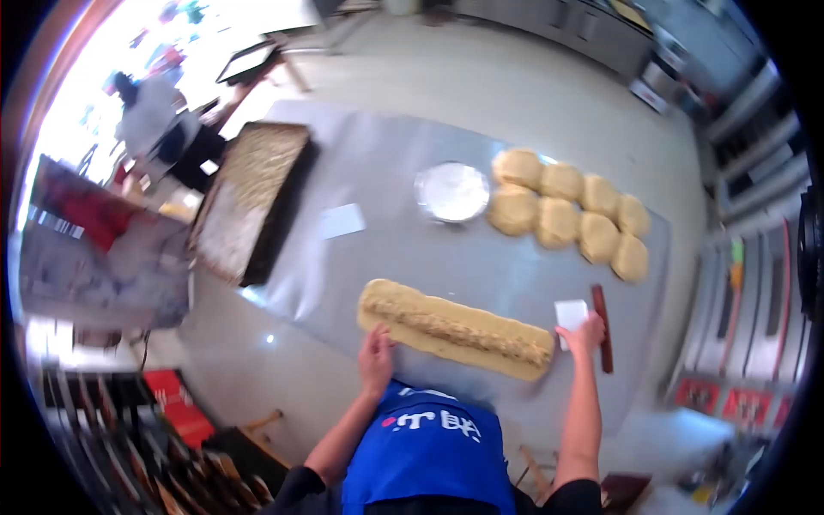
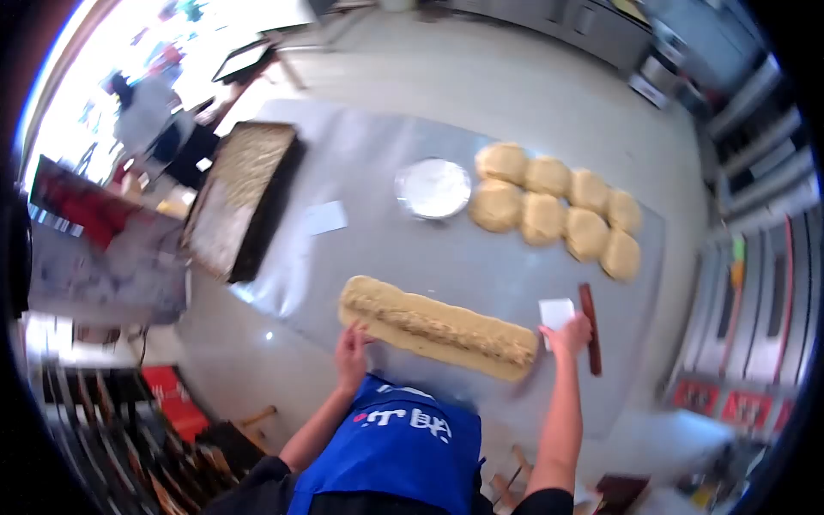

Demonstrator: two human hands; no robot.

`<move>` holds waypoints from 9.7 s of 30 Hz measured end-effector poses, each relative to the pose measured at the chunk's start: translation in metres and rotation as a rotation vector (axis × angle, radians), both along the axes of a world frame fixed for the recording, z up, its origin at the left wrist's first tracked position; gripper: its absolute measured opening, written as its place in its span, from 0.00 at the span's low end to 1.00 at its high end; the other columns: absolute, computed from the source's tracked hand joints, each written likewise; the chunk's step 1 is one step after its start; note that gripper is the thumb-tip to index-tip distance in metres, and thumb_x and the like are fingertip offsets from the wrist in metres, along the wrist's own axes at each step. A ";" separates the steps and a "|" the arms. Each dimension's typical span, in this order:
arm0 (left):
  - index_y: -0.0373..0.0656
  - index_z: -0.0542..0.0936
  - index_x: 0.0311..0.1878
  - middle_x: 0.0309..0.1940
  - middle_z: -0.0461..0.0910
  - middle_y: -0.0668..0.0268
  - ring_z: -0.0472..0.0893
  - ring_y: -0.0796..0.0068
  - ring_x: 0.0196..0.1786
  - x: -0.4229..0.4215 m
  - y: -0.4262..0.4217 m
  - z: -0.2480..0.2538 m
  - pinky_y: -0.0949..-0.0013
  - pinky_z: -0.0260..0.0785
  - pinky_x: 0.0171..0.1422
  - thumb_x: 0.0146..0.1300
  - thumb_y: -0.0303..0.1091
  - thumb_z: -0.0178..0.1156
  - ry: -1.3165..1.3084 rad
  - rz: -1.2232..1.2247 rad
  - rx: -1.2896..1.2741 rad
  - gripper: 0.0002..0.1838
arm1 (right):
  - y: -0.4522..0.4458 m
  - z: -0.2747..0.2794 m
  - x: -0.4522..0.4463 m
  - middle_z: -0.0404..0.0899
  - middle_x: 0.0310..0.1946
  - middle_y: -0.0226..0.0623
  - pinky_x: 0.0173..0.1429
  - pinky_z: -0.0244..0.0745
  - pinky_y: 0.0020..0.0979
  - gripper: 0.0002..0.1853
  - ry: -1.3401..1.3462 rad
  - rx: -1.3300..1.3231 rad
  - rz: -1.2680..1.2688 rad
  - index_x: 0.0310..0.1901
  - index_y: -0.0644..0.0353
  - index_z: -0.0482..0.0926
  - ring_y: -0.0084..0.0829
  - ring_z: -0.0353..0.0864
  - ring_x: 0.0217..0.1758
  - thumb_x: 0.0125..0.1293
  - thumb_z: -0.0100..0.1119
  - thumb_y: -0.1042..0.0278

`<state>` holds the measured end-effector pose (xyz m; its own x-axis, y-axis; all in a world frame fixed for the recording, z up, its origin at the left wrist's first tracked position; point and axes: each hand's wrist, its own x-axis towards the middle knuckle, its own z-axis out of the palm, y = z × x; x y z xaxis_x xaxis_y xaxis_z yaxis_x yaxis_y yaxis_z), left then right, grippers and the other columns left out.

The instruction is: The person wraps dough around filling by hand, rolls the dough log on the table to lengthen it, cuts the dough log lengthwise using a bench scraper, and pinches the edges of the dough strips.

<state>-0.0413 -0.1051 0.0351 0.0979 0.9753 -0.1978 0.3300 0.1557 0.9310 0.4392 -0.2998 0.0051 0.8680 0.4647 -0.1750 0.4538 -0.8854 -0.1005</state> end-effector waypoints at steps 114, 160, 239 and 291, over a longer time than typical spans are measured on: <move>0.45 0.84 0.56 0.54 0.79 0.58 0.76 0.55 0.64 0.161 0.003 -0.020 0.51 0.67 0.69 0.51 0.58 0.83 0.708 -1.121 0.553 0.36 | 0.096 0.015 0.056 0.91 0.46 0.55 0.56 0.83 0.54 0.19 0.196 0.054 0.494 0.62 0.58 0.85 0.60 0.89 0.53 0.75 0.68 0.59; 0.50 0.83 0.60 0.55 0.79 0.61 0.76 0.59 0.65 0.261 -0.087 -0.017 0.54 0.67 0.66 0.57 0.53 0.81 0.687 -1.358 0.632 0.31 | -0.021 0.067 0.021 0.79 0.68 0.59 0.74 0.74 0.51 0.32 0.136 0.434 0.853 0.78 0.62 0.73 0.55 0.75 0.74 0.76 0.67 0.66; 0.50 0.72 0.80 0.69 0.79 0.56 0.73 0.48 0.76 0.081 0.122 -0.030 0.37 0.63 0.83 0.56 0.69 0.75 0.598 -1.308 1.092 0.53 | 0.106 -0.001 -0.224 0.82 0.59 0.51 0.63 0.75 0.52 0.41 -0.009 0.458 0.865 0.79 0.66 0.70 0.52 0.80 0.63 0.80 0.56 0.36; 0.35 0.80 0.73 0.63 0.88 0.55 0.84 0.68 0.70 -0.093 0.125 -0.068 0.65 0.78 0.73 0.87 0.35 0.57 -0.543 0.097 -0.309 0.20 | 0.243 0.023 -0.380 0.81 0.52 0.42 0.59 0.75 0.45 0.50 0.196 0.210 0.977 0.82 0.62 0.65 0.45 0.80 0.56 0.67 0.74 0.39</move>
<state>-0.1342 0.0199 -0.0326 0.1774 0.8904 -0.4191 -0.2061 0.4500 0.8689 0.0590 -0.0567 0.0279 0.0574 0.9926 -0.1069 0.9277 -0.0926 -0.3616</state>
